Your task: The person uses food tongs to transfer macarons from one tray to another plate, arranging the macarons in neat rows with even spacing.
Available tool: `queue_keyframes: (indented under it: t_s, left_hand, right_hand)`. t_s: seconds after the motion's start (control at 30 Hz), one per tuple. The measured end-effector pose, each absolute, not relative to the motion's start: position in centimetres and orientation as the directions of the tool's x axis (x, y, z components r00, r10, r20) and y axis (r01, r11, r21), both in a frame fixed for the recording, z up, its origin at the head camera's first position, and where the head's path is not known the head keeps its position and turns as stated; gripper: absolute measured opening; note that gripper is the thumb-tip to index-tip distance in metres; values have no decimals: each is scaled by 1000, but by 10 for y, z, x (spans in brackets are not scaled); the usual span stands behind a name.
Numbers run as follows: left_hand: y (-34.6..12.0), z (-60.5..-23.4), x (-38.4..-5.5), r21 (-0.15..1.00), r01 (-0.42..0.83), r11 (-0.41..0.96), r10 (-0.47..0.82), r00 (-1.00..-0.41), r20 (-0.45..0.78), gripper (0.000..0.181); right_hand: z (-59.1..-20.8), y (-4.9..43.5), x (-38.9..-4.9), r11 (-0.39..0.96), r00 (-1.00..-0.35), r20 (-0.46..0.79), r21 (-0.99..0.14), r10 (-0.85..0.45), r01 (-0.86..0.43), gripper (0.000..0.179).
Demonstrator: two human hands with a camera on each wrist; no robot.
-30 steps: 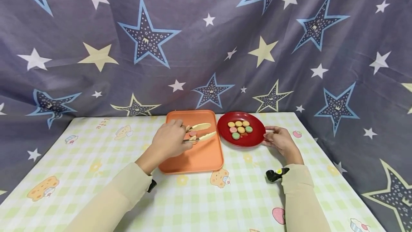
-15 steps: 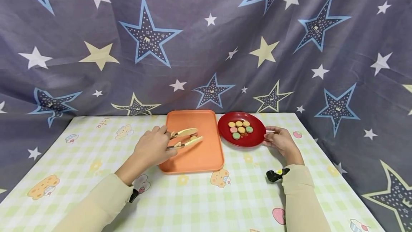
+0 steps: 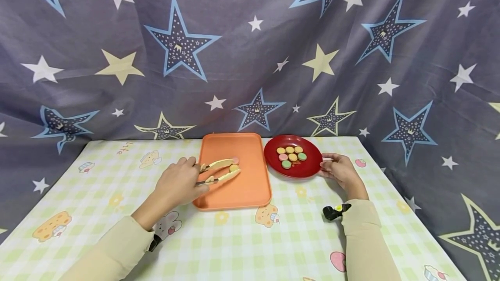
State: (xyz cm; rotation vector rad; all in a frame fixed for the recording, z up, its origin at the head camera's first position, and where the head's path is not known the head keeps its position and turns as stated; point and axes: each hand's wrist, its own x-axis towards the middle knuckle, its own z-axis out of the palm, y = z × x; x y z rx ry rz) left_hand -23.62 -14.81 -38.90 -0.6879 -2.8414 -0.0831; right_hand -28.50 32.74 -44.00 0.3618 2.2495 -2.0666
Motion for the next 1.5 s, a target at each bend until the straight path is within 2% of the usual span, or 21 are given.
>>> queue_keyframes:
  t_s: [0.8,1.2,1.5]
  left_hand:
    - [-149,-390,-230,69,430,900,410,-891,197,26]
    - [-140,-384,-231,53,464,884,438,-864,250,23]
    - [-122,-377,-234,53,478,877,455,-859,234,24]
  right_hand:
    - [-440,329,-285,70,-973,-198,-976,117,207,52]
    - [-439,328,-285,81,-974,-196,-975,114,206,52]
    - [-438,327,-284,75,-974,-194,-976,114,204,52]
